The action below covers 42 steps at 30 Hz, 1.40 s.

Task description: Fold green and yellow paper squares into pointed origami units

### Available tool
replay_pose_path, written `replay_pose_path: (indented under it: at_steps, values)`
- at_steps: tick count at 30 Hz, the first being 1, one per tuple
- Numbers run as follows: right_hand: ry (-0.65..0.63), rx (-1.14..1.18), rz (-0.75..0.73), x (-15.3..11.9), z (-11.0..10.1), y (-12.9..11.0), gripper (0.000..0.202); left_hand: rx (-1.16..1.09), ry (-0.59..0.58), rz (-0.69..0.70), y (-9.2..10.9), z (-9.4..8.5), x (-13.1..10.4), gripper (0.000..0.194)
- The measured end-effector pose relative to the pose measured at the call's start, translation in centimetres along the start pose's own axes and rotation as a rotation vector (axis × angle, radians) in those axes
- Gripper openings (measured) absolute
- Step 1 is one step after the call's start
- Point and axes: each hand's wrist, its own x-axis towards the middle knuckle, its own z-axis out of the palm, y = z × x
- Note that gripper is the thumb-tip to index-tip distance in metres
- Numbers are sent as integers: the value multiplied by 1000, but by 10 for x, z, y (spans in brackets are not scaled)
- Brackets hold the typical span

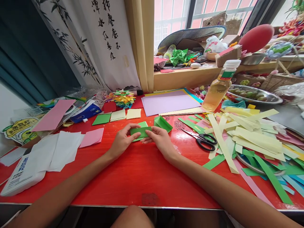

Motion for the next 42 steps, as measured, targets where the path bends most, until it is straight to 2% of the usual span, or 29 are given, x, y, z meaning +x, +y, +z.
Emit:
replay_pose_path:
  at_steps: [3, 11, 13, 16, 19, 25, 30, 34, 38, 42]
  values:
    - [-39, -57, 7, 0, 2, -1, 24, 108, 23, 65, 1, -1, 1, 17]
    - [-183, -194, 32, -4, 5, -1, 18, 114, -6, 168, 4, -1, 0, 13]
    - [-164, -206, 25, -4, 5, -1, 17, 77, 10, 127, 5, -2, 0, 14]
    - [-51, -202, -28, -4, 4, -2, 19, 8, 28, 40, 5, -2, 1, 17]
    - [24, -210, -65, -3, 1, -2, 22, -20, -10, 12, 4, -2, 1, 17]
    - [-67, -215, -37, -3, 0, 1, 18, -44, -55, -12, 3, -2, 2, 20]
    - [-87, -123, -37, -5, 3, -2, 16, -74, -36, -31, 2, -2, 2, 22]
    - [-75, -209, -49, -6, 3, -3, 20, -78, -54, -22, 3, -1, 1, 20]
    - [-77, -447, -74, -9, 4, -1, 26, -32, -93, 51, 8, -1, -1, 17]
    - [-94, -534, -82, -12, 5, 0, 29, 98, -90, 206, 10, -4, -1, 20]
